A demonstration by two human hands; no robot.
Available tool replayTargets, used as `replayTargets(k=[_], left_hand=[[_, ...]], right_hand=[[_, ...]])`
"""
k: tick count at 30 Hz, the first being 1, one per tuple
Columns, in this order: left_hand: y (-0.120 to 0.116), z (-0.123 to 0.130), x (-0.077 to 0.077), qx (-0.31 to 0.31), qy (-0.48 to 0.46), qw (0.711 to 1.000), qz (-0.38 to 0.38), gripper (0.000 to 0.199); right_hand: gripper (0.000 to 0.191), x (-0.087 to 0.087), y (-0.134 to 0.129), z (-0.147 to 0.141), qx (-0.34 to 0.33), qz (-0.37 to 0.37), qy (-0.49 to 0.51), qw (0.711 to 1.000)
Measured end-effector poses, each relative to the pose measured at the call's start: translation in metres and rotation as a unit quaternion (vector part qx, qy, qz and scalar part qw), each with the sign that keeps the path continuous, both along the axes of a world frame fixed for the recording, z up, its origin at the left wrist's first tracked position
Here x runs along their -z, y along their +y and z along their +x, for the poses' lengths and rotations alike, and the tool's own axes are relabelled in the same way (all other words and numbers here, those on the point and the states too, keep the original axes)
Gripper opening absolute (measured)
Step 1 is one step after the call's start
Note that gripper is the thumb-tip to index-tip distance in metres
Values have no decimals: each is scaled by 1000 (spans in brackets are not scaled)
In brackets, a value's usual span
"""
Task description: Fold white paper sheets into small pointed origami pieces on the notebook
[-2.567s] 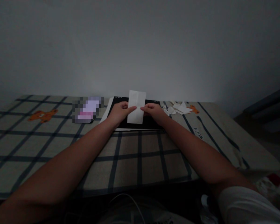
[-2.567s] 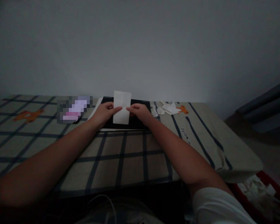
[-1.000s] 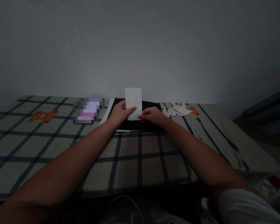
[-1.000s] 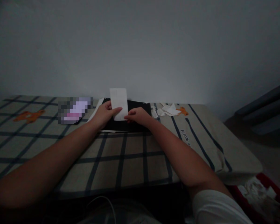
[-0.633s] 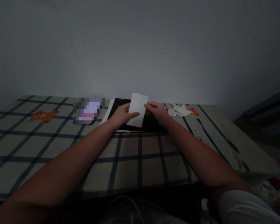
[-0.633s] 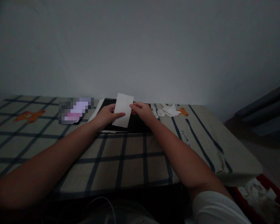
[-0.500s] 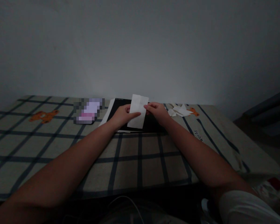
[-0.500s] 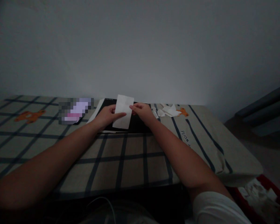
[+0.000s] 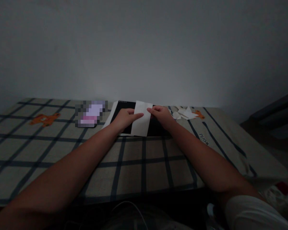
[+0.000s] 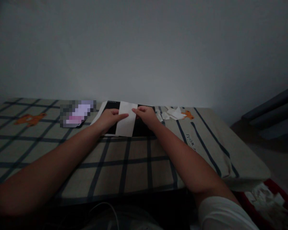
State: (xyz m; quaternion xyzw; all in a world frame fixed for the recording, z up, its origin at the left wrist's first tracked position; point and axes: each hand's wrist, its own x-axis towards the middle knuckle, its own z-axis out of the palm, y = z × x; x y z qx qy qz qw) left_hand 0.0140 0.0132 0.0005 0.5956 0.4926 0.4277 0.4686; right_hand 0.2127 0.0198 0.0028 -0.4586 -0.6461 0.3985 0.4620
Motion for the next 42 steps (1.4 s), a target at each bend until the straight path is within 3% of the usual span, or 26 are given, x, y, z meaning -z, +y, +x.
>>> replayTargets(k=[15, 22, 29, 35, 42], left_hand=[[-2, -1, -4, 21, -1, 1000, -4, 30], [-2, -1, -8, 4, 62, 998, 16, 22], [-2, -2, -6, 11, 61, 998, 18, 24], [0, -5, -3, 22, 55, 998, 18, 29], [2, -5, -2, 21, 90, 995, 36, 29]], right_hand=[[37, 5, 1, -2, 20, 2, -10, 1000], [38, 2, -1, -3, 22, 9, -37, 999], [38, 1, -1, -3, 20, 6, -33, 999], [37, -1, 0, -1, -18, 6, 18, 1000], [39, 0, 2, 0, 1, -3, 28, 1000]])
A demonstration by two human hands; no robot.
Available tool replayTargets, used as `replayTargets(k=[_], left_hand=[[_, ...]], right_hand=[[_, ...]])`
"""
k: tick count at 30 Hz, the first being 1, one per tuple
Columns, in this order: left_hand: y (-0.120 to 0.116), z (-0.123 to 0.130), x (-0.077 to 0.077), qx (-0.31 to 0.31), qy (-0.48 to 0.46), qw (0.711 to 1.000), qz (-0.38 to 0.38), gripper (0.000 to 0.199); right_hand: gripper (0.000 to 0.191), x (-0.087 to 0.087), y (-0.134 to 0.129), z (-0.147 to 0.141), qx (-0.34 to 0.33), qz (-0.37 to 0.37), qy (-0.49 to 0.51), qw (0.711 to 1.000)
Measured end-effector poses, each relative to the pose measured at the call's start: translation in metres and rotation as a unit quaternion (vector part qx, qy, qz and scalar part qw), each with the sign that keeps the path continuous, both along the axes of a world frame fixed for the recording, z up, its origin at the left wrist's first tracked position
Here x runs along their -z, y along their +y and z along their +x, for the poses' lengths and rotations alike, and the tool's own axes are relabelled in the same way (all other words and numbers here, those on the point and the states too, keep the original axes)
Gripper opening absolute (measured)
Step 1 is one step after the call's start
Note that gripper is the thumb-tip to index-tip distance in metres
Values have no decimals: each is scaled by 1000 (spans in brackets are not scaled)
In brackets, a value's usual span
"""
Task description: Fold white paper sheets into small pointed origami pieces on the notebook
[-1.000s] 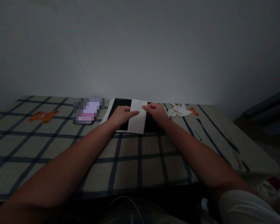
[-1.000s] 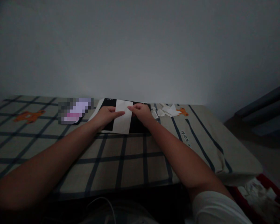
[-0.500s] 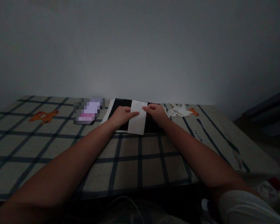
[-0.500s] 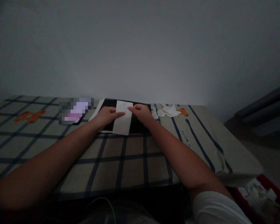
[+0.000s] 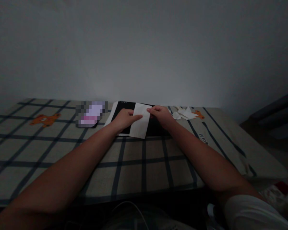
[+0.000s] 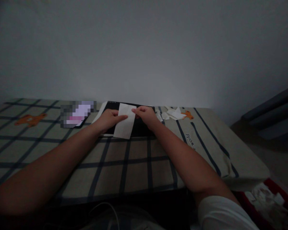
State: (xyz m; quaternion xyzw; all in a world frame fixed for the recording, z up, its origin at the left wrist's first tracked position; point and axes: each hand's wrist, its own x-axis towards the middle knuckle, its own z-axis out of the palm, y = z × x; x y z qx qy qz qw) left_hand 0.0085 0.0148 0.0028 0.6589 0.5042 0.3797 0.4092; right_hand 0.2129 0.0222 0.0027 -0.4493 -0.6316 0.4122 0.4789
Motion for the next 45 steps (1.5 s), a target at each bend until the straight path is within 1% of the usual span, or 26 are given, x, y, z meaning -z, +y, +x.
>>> replayTargets(k=[5, 10, 12, 14, 17, 18, 19, 22, 24, 32, 34, 36, 38, 39, 42, 45], left_hand=[[-1, 0, -4, -2, 3, 1000, 2, 27], [-4, 1, -11, 9, 29, 999, -13, 26], [-5, 1, -11, 13, 36, 999, -13, 24], [-3, 1, -8, 14, 32, 999, -16, 25], [0, 0, -1, -2, -23, 999, -27, 31], [1, -1, 0, -7, -43, 999, -32, 32], [2, -1, 1, -11, -58, 998, -34, 34], [4, -1, 1, -15, -73, 997, -30, 32], [3, 0, 0, -14, -71, 997, -29, 31], [2, 1, 1, -16, -54, 998, -23, 34], [2, 0, 0, -20, -52, 998, -22, 32], [2, 0, -1, -29, -41, 999, -12, 30], [2, 0, -1, -33, -32, 999, 0, 29], [2, 0, -1, -31, -32, 999, 4, 30], [3, -1, 0, -25, -39, 999, 10, 32], [3, -2, 0, -30, -34, 999, 13, 32]], right_hand=[[41, 1, -1, -3, -15, -19, 42, 999], [47, 4, 2, -6, -22, -38, 106, 993], [48, 4, 5, -4, -23, -43, 141, 989], [46, 3, 9, 0, -6, -47, 161, 986], [40, 1, 12, 7, 20, -62, 159, 985], [38, 1, 13, 8, 16, -68, 150, 986], [37, 2, 12, 8, 1, -71, 136, 988], [31, 4, 10, 7, -76, -54, 66, 993], [26, 5, 8, 5, -98, -33, 33, 994], [22, 6, 7, 0, -61, -4, 13, 998], [21, 6, 6, -1, -73, -20, 32, 997], [23, 6, 5, 0, -103, -55, 47, 992], [24, 4, 4, 1, -121, -82, 40, 989], [24, 3, 4, 1, -118, -83, 31, 989], [24, 1, 2, 1, -90, -57, 6, 994], [26, 2, 3, 1, -83, -51, 5, 995]])
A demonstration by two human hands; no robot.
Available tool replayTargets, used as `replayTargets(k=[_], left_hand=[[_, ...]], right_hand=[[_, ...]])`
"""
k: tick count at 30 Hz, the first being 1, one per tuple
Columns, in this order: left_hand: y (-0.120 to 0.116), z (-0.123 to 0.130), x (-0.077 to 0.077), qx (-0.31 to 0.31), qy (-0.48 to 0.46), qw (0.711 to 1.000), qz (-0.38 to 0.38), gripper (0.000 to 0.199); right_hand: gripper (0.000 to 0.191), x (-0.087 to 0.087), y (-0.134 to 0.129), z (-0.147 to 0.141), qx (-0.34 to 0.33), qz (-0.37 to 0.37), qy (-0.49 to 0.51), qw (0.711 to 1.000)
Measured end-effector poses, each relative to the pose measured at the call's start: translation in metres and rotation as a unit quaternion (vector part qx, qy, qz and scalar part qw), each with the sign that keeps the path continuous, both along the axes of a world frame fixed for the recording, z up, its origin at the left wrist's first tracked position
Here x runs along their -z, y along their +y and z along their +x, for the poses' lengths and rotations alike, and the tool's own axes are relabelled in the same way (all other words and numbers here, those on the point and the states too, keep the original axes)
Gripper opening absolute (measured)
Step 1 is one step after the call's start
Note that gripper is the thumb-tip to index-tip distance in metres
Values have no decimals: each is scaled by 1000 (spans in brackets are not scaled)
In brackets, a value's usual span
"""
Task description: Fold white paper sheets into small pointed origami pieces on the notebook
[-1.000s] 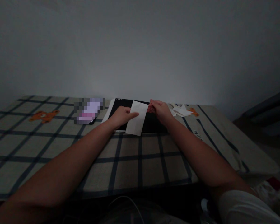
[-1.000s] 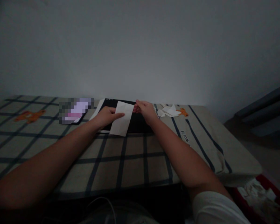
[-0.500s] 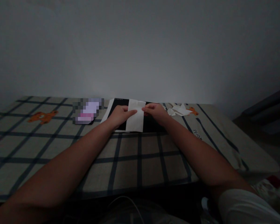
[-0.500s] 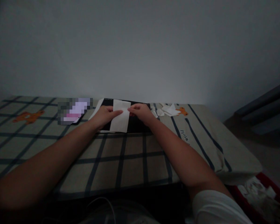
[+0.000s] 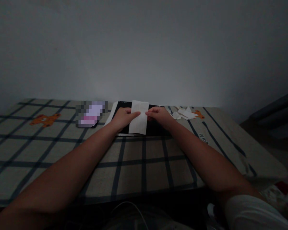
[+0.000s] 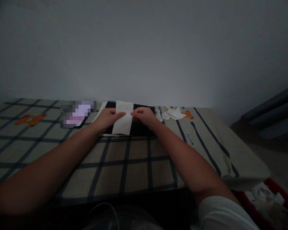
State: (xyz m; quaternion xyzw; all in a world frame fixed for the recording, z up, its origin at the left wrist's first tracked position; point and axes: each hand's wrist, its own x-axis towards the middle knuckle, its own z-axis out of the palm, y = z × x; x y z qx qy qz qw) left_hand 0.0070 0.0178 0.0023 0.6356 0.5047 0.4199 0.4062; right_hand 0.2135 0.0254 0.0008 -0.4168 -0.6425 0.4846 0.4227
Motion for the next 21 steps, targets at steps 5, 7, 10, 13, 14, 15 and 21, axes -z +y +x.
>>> replayTargets(k=[5, 7, 10, 13, 14, 15, 21], left_hand=[[-2, 1, -1, 27, -4, 999, -20, 35], [-3, 1, -1, 29, -4, 999, -28, 35], [-3, 1, -1, 21, -6, 999, -33, 33], [-3, 2, -2, 10, -7, 1000, -23, 33], [-3, 2, -2, 8, -11, 1000, -18, 35], [-3, 3, -3, 5, -14, 1000, -13, 37], [-4, 5, -4, 11, -74, 997, -35, 43]], right_hand=[[30, 7, 5, 1, 2, 3, 57, 998], [28, 8, 5, 1, 20, 29, 43, 998], [27, 6, 3, 0, 35, 37, 19, 999], [26, 2, 1, -1, 27, 37, 4, 999], [25, 1, 0, 0, 25, 33, 2, 999], [25, 0, 0, 0, 25, 30, 1, 999], [23, 0, -1, 1, 18, 34, -12, 999]])
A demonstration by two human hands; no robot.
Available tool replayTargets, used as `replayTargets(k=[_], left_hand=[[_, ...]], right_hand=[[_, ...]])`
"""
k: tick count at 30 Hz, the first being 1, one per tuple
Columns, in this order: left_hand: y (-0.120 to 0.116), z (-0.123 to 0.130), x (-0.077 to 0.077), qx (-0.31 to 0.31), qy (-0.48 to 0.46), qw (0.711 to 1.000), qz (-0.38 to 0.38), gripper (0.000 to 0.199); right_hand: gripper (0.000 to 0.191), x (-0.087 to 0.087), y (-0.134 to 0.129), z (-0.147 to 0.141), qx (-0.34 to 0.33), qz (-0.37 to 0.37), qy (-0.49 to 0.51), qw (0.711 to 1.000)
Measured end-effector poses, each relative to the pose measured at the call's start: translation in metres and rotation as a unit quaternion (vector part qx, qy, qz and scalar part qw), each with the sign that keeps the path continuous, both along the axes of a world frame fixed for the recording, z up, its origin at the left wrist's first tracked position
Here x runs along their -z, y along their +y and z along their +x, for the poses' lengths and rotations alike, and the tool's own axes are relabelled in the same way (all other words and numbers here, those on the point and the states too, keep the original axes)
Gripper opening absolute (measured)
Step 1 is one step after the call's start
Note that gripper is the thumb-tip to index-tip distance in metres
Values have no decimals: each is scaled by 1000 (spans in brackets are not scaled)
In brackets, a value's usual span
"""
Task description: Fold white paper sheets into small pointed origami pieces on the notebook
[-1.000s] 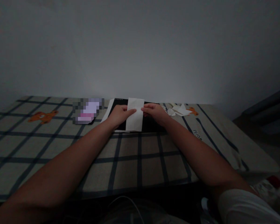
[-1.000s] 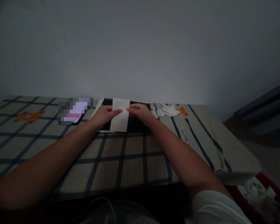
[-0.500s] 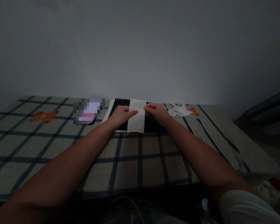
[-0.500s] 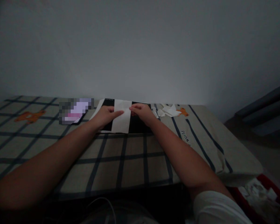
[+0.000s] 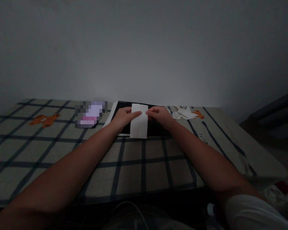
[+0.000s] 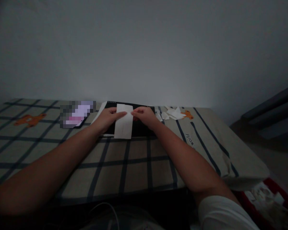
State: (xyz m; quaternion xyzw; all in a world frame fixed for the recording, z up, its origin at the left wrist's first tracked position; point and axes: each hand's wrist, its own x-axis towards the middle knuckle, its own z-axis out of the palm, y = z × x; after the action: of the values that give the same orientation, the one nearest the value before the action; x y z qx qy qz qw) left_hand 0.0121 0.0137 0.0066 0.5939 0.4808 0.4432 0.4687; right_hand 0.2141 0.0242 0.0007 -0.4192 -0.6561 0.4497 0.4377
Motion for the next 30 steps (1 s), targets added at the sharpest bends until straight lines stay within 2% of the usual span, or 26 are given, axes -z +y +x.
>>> replayTargets(k=[5, 11, 18, 22, 26, 30], left_hand=[[3, -2, 4, 15, -11, 1000, -4, 41], [4, -3, 4, 14, -6, 1000, 2, 35], [2, -2, -2, -39, 36, 998, 38, 36], [2, -4, -4, -48, 65, 995, 65, 34], [3, -5, -2, -28, 80, 993, 79, 35], [3, -4, 0, -17, 74, 994, 74, 35]], right_hand=[[24, 2, 0, -1, -13, -19, 15, 1000], [25, 6, 3, 0, 2, -30, 45, 999], [20, 1, -1, -2, -25, -38, 29, 999], [23, 3, -2, -3, -26, -45, 41, 998], [27, 4, 0, -3, -27, -62, 72, 995], [24, 3, 1, -2, -11, -50, 52, 997]])
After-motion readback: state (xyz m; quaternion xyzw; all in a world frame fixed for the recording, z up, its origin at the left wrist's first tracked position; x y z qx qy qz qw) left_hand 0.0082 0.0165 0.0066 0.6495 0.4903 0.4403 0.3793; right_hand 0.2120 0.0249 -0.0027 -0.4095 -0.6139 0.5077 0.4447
